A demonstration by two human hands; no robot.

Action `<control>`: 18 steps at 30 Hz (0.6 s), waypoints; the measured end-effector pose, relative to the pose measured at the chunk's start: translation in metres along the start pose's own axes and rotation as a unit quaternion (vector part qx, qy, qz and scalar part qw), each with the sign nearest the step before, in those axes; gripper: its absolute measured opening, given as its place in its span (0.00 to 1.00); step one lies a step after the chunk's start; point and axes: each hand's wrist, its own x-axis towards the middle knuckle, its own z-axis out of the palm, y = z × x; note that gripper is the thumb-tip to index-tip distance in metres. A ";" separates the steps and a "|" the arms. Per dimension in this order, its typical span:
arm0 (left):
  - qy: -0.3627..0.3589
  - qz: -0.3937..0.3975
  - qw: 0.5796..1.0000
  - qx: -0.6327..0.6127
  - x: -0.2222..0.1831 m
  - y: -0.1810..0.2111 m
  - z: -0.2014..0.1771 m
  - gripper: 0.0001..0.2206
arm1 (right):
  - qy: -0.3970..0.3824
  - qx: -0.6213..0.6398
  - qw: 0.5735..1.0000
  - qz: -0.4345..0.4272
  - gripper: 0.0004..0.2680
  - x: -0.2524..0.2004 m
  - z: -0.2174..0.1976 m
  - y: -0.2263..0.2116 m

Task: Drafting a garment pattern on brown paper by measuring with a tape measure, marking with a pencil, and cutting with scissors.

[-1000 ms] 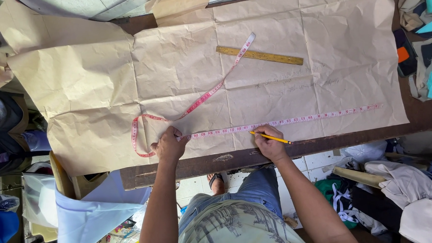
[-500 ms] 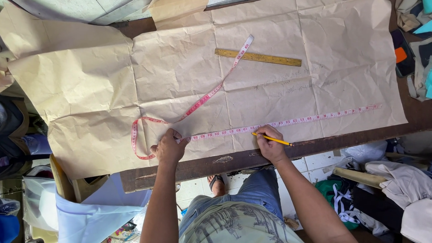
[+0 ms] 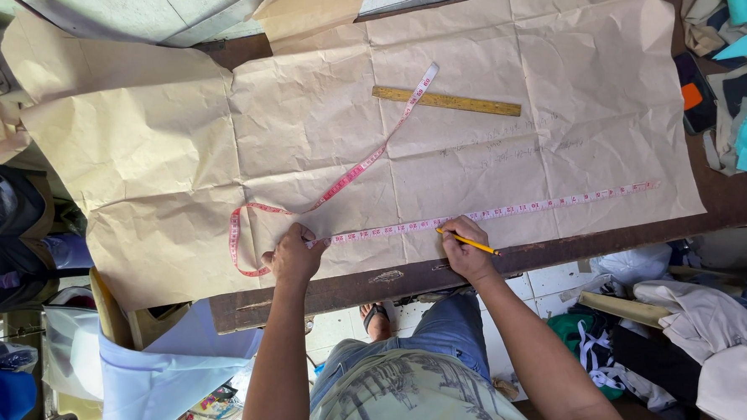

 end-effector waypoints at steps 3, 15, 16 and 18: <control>0.001 -0.004 1.000 0.005 -0.001 0.002 0.000 0.14 | -0.005 -0.005 1.000 0.003 0.03 0.000 -0.001 0.000; -0.003 -0.006 1.000 0.005 0.001 -0.001 0.002 0.14 | -0.005 -0.025 1.000 -0.016 0.03 -0.001 0.001 -0.002; -0.004 -0.008 1.000 0.008 0.002 -0.002 0.004 0.14 | 0.000 -0.024 0.999 -0.021 0.03 -0.001 0.002 -0.002; -0.003 -0.008 1.000 0.012 0.004 -0.004 0.005 0.14 | 0.006 -0.022 0.999 -0.027 0.03 -0.002 0.004 0.000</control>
